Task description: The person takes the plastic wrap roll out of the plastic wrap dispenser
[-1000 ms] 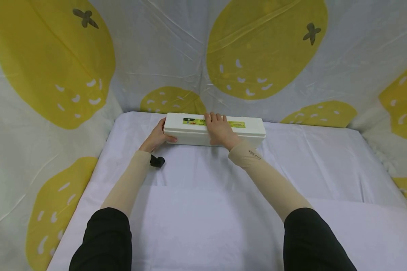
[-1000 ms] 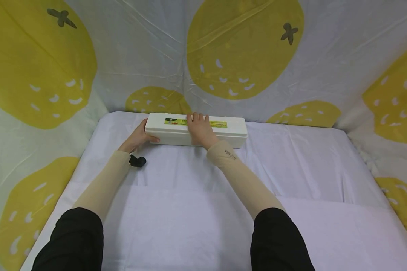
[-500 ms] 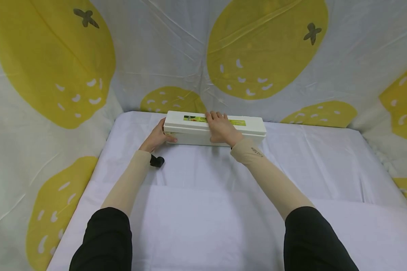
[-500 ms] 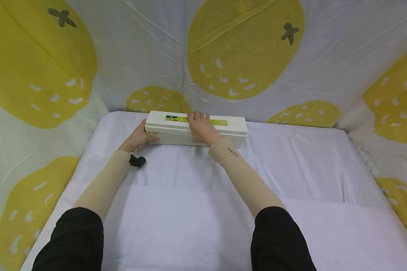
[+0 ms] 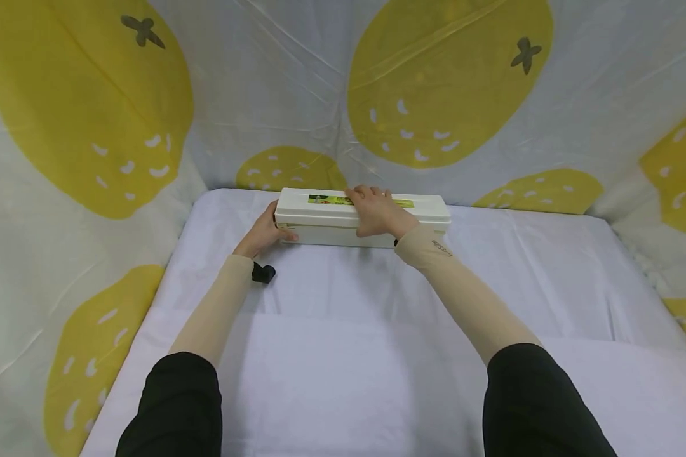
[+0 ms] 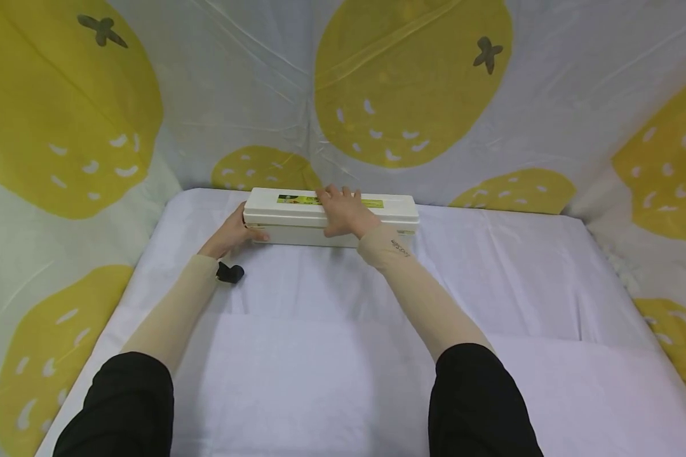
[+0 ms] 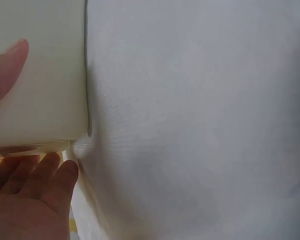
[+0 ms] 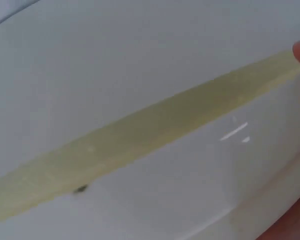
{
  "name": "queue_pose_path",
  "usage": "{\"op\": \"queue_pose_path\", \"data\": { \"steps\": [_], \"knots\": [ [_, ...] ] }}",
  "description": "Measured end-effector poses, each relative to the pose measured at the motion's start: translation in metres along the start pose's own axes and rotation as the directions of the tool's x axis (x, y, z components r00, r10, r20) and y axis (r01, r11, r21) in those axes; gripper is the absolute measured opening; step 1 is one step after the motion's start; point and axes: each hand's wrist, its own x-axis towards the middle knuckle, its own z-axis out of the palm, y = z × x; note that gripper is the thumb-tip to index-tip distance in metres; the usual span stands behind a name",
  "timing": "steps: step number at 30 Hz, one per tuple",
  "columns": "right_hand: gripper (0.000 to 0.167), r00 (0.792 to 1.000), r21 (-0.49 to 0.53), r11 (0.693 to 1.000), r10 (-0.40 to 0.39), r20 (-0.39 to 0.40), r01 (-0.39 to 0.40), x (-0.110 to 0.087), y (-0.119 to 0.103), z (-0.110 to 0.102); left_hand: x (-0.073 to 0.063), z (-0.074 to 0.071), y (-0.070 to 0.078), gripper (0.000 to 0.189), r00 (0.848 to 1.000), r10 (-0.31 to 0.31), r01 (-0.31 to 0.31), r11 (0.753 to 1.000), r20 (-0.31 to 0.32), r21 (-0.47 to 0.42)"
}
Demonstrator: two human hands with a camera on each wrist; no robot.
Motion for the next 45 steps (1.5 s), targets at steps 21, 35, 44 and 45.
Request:
{"op": "queue_pose_path", "data": {
  "steps": [21, 35, 44, 45],
  "knots": [
    [0.094, 0.999, 0.253, 0.966, -0.050, 0.018, 0.044, -0.003, 0.026, -0.001, -0.002, -0.002, -0.004, 0.103, 1.000, -0.030, 0.030, 0.999, 0.004, 0.020],
    [0.094, 0.995, 0.295, 0.950, -0.094, -0.043, 0.103, -0.004, 0.039, -0.003, 0.000, -0.002, -0.002, 0.102, 1.000, -0.014, 0.014, 0.999, 0.007, 0.039],
    [0.092, 0.987, 0.281, 0.948, -0.122, -0.106, 0.148, -0.007, 0.037, -0.003, 0.000, -0.004, -0.004, 0.100, 1.000, -0.008, 0.008, 0.998, -0.001, 0.066],
    [0.093, 0.986, 0.269, 0.951, -0.124, -0.111, 0.150, -0.008, 0.038, -0.002, 0.000, -0.004, -0.004, 0.101, 1.000, -0.010, 0.010, 0.998, 0.002, 0.068]
  ]
}}
